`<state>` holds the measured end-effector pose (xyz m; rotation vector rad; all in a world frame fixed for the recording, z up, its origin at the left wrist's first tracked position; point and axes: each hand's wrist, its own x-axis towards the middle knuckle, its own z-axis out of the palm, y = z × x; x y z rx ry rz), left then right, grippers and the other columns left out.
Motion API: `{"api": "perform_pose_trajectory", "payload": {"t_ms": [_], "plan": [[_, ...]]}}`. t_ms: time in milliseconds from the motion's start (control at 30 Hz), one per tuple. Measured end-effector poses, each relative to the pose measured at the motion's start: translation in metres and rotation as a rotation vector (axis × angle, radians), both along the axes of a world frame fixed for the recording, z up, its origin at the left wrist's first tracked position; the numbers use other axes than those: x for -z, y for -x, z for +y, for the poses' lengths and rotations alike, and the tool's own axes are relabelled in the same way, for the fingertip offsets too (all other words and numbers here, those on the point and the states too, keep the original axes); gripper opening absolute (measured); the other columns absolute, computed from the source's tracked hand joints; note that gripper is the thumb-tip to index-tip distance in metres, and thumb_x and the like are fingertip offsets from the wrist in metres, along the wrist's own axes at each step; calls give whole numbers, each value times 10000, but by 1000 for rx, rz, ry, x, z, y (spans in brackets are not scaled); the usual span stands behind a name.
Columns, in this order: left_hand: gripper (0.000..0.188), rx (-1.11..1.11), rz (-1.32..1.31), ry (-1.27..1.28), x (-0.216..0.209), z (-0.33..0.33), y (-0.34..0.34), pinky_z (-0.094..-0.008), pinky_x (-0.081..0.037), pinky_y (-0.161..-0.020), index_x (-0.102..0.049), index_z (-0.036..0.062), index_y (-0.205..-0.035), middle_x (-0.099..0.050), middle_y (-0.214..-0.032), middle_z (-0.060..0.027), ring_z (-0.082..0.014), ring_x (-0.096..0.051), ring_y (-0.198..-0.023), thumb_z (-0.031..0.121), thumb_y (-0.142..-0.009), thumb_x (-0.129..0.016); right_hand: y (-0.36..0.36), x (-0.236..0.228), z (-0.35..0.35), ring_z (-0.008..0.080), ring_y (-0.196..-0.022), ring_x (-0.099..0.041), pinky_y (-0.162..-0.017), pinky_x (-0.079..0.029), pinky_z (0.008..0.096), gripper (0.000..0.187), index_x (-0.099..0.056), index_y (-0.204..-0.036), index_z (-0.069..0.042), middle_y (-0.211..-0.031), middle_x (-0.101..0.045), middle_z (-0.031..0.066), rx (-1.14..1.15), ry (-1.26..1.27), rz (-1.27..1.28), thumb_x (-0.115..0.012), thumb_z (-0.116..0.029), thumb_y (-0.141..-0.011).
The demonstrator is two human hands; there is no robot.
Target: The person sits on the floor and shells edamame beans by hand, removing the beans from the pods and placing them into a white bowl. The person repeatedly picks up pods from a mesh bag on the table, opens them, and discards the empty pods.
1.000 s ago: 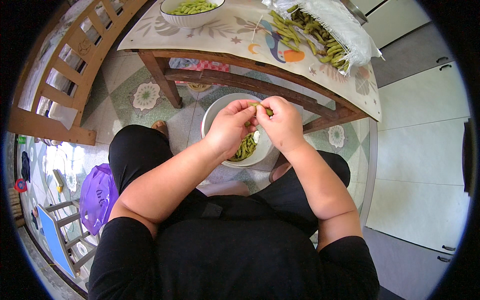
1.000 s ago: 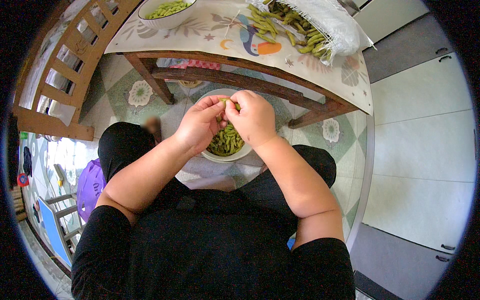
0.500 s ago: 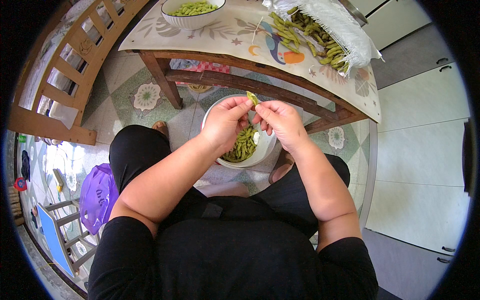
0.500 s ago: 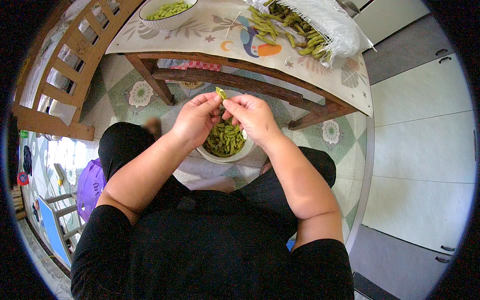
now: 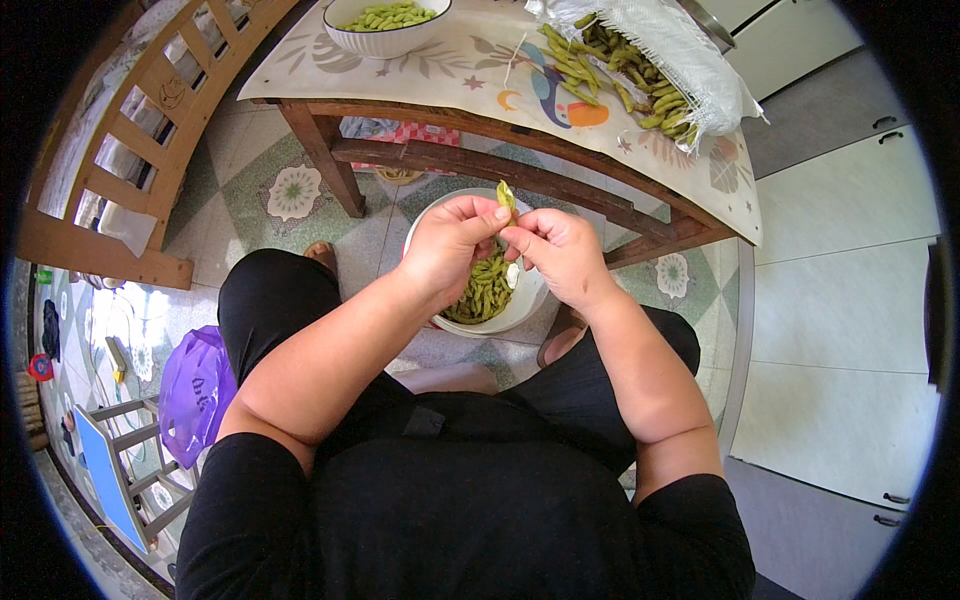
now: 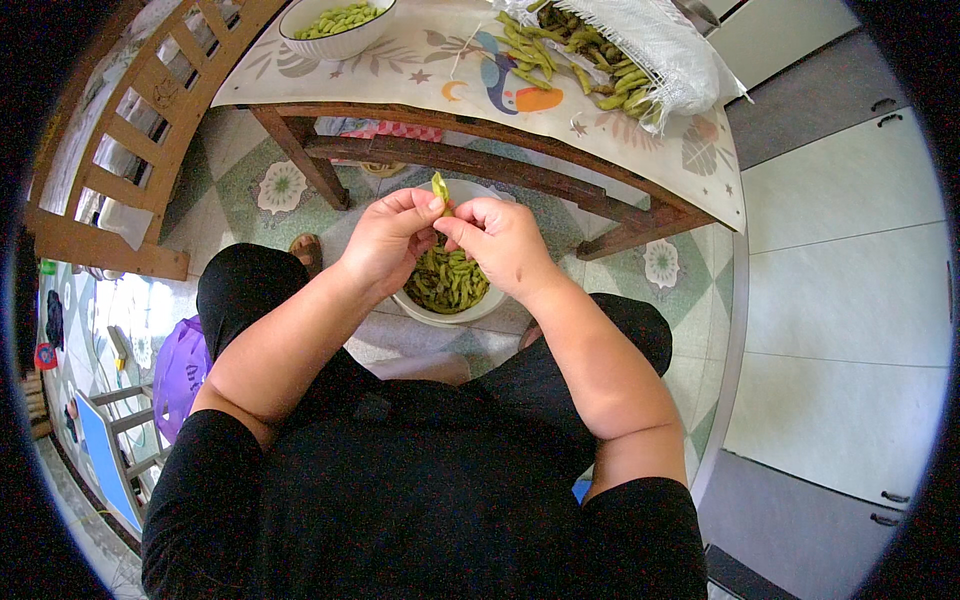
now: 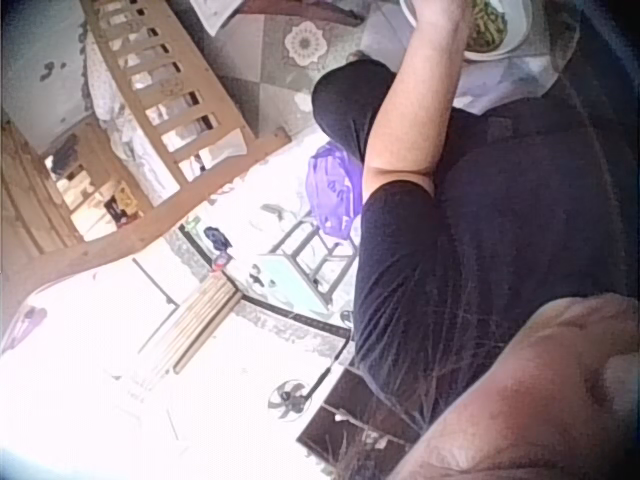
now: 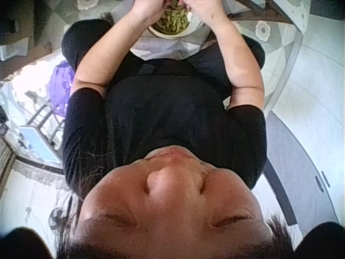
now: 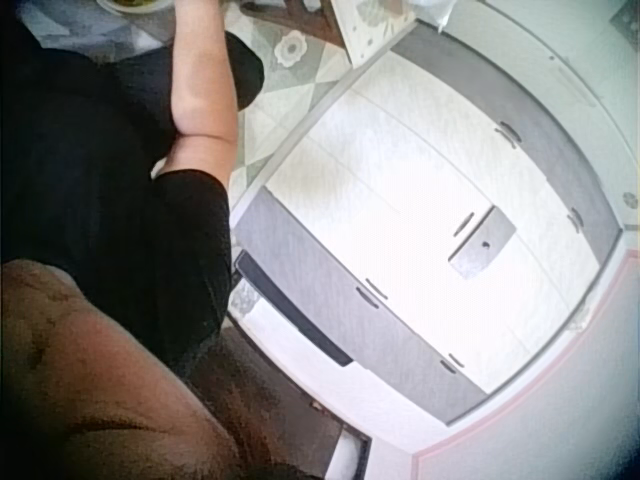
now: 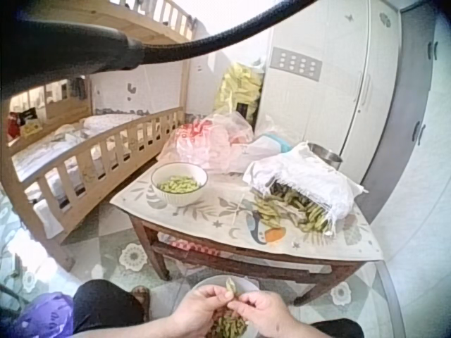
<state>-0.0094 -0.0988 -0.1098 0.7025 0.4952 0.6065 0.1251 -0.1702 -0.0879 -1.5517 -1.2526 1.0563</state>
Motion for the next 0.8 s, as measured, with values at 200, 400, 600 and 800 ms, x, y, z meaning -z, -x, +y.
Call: {"api": "perform_pose_trajectory", "payload": {"t_ms": [200, 400, 600, 800], "plan": [[71, 37, -56, 73, 2, 0, 3, -195, -359, -540, -550, 79, -765, -571, -723, -14, -93, -493, -596, 129, -816, -545, 2, -5, -3, 56, -556, -478, -508, -371, 177, 184, -582, -785, -22, -666, -584, 31, -48, 21, 115, -527, -190, -839], [102, 115, -146, 145, 3, 1, 2, -203, -358, -524, -548, 65, -764, -565, -705, -27, -116, -513, -592, 142, -827, -527, 3, 1, -2, 62, -558, -461, -515, -364, 179, 217, -563, -835, -24, -661, -562, 23, -66, 3, 257, -470, -216, -870], [109, 52, -33, 98, -1, 1, 1, -202, -344, -522, -576, 48, -826, -570, -707, -10, -80, -488, -579, 153, -815, -550, 1, 3, 2, 69, -548, -462, -510, -366, 181, 138, -533, -779, -54, -644, -552, 21, 3, 12, 401, -530, -178, -840], [111, 69, 7, -22, -2, 2, 3, -197, -340, -533, -580, 54, -804, -584, -698, -17, -74, -483, -567, 165, -803, -571, -2, 8, 0, 85, -511, -480, -475, -371, 179, 141, -510, -730, -71, -617, -557, 45, 7, 31, 464, -578, -166, -809]]}}
